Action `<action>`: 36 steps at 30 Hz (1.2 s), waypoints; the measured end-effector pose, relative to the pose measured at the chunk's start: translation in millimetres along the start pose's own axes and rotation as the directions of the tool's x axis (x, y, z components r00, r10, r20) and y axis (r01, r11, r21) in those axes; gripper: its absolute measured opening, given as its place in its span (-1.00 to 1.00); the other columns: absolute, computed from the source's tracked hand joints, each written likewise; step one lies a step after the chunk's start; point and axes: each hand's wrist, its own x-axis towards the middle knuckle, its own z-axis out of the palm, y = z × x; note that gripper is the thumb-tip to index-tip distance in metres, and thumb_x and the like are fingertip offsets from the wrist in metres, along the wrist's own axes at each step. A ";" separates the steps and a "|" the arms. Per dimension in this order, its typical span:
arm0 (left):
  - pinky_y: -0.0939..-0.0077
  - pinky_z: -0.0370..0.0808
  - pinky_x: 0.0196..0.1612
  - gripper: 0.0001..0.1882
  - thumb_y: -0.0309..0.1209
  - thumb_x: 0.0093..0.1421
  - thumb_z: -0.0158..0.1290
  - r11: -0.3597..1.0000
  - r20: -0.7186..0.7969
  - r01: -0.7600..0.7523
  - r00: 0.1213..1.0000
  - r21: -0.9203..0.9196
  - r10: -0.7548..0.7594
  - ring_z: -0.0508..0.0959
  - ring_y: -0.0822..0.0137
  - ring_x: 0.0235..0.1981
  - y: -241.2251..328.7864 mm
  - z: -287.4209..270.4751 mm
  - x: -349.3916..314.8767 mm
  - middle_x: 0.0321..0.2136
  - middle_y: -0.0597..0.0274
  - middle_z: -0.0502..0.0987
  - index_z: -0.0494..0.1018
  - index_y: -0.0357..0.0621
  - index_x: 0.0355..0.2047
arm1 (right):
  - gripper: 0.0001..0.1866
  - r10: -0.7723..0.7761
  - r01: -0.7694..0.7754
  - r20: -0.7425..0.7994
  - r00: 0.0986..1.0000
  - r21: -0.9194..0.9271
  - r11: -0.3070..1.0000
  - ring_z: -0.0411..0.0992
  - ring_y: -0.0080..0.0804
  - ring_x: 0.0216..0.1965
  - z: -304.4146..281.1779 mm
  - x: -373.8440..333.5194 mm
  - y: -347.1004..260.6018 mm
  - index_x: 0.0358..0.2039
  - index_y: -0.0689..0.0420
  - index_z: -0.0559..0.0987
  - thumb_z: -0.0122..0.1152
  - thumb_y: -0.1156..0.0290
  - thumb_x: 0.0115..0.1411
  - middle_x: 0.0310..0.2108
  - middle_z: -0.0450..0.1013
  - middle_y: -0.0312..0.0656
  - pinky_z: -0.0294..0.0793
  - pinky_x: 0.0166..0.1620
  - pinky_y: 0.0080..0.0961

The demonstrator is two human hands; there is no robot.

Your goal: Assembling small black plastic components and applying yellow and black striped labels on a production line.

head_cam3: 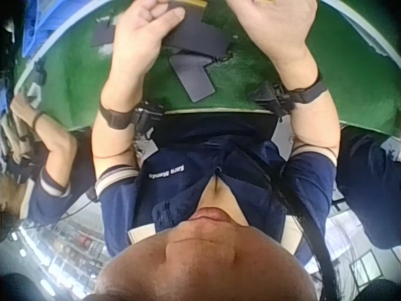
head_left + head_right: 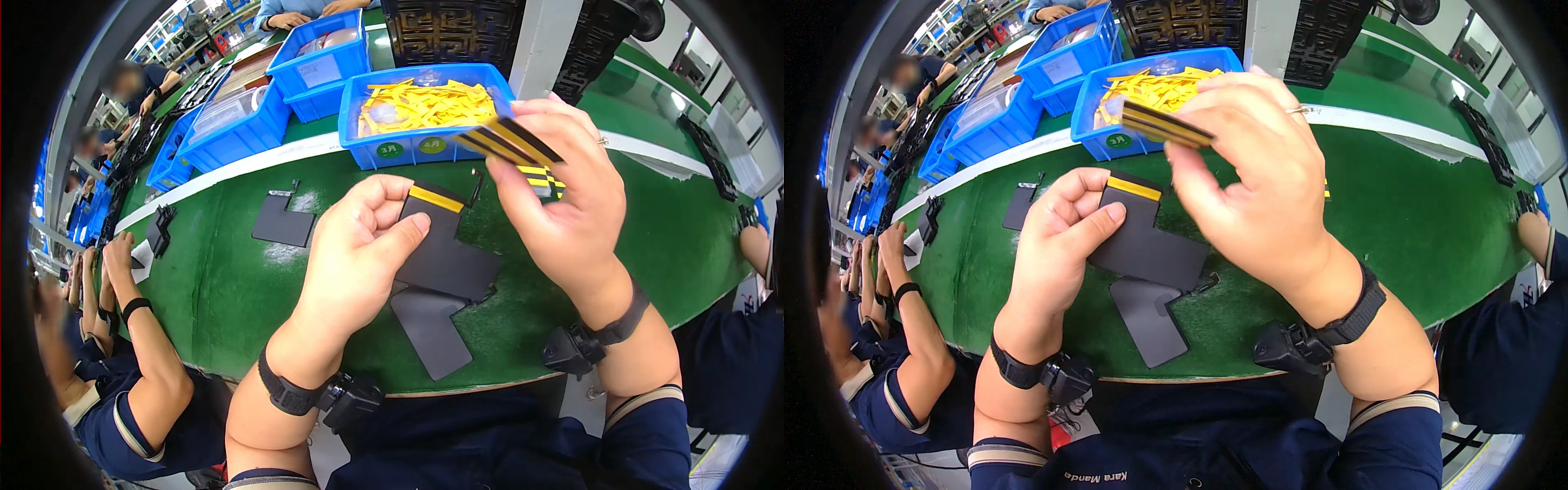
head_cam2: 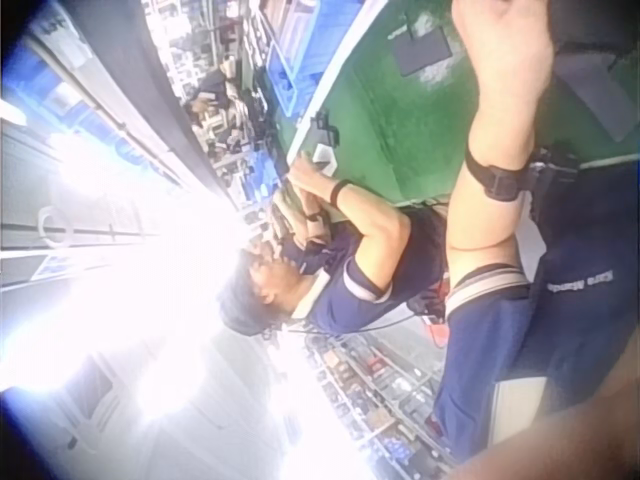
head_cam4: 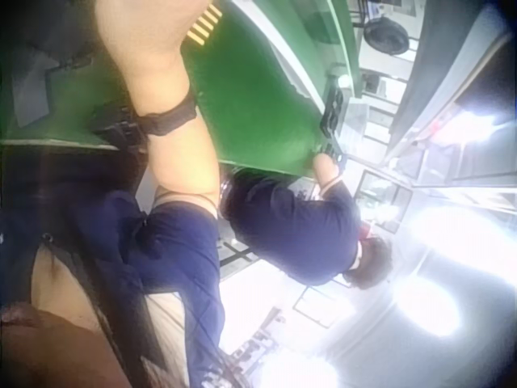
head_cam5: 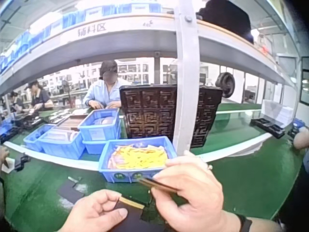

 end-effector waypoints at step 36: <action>0.70 0.43 -0.28 -0.76 -0.62 0.15 -0.02 0.943 -0.155 -0.279 0.939 0.184 0.308 0.50 0.57 -0.35 -3.6 16.1 -5.7 -0.35 0.16 0.56 0.33 -0.33 -0.14 | -0.89 0.371 -0.383 0.105 0.923 0.158 0.910 0.39 -0.29 -0.49 20.5 -11.9 -18.6 -0.57 0.19 0.49 0.25 0.53 -0.16 -0.60 0.40 -0.19 0.37 -0.39 -0.43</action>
